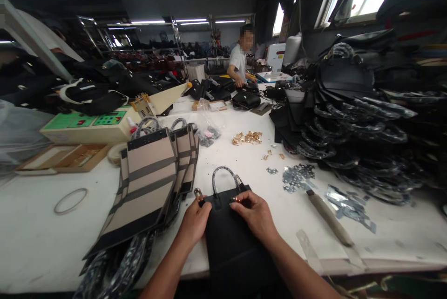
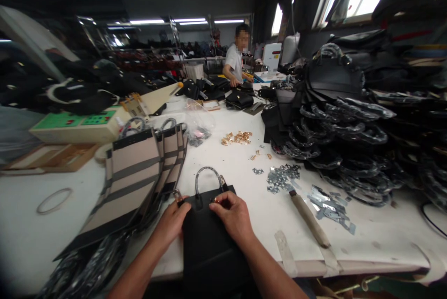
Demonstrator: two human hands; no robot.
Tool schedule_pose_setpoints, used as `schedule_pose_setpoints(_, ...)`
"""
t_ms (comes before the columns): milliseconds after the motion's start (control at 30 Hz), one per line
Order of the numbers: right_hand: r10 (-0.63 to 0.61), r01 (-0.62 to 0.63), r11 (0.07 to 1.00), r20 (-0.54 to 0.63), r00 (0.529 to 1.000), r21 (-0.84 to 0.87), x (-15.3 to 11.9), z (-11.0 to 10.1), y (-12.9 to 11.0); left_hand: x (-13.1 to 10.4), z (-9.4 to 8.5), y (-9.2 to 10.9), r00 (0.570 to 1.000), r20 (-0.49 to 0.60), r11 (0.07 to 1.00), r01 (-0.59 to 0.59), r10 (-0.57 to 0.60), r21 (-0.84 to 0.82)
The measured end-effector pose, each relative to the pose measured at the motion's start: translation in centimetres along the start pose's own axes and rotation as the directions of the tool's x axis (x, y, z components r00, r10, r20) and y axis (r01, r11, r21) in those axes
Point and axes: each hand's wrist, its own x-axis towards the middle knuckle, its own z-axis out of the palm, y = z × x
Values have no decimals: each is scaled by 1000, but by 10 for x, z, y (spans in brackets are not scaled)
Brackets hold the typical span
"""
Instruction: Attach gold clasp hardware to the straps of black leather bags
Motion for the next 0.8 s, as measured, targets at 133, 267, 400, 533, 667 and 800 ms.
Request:
schedule_pose_setpoints(133,-5,5,998,8,1000,-70,-3,2,-3,-5,-4,-2,1000,-13,1000,18,-18,9)
schedule_pose_setpoints(267,-3,4,997,15,1000,-82,-4,3,-4,-8,0,-9,998,-60,997,17,-22,-73)
schedule_pose_setpoints(400,-2,2,996,2,1000,-86,-2,7,-6,-9,17,-17,989,-146,986,-9,-16,-169)
schedule_pose_setpoints(533,-46,46,988,5,999,-147,-4,20,-11,-6,32,-26,977,-214,959,-49,-12,-280)
schedule_pose_setpoints(667,-53,52,974,4,999,-221,-7,35,-9,-5,25,-32,995,-99,907,-20,-23,-420)
schedule_pose_setpoints(800,-38,35,962,-5,999,-270,-8,40,-3,-9,12,-34,999,47,853,43,-22,-520)
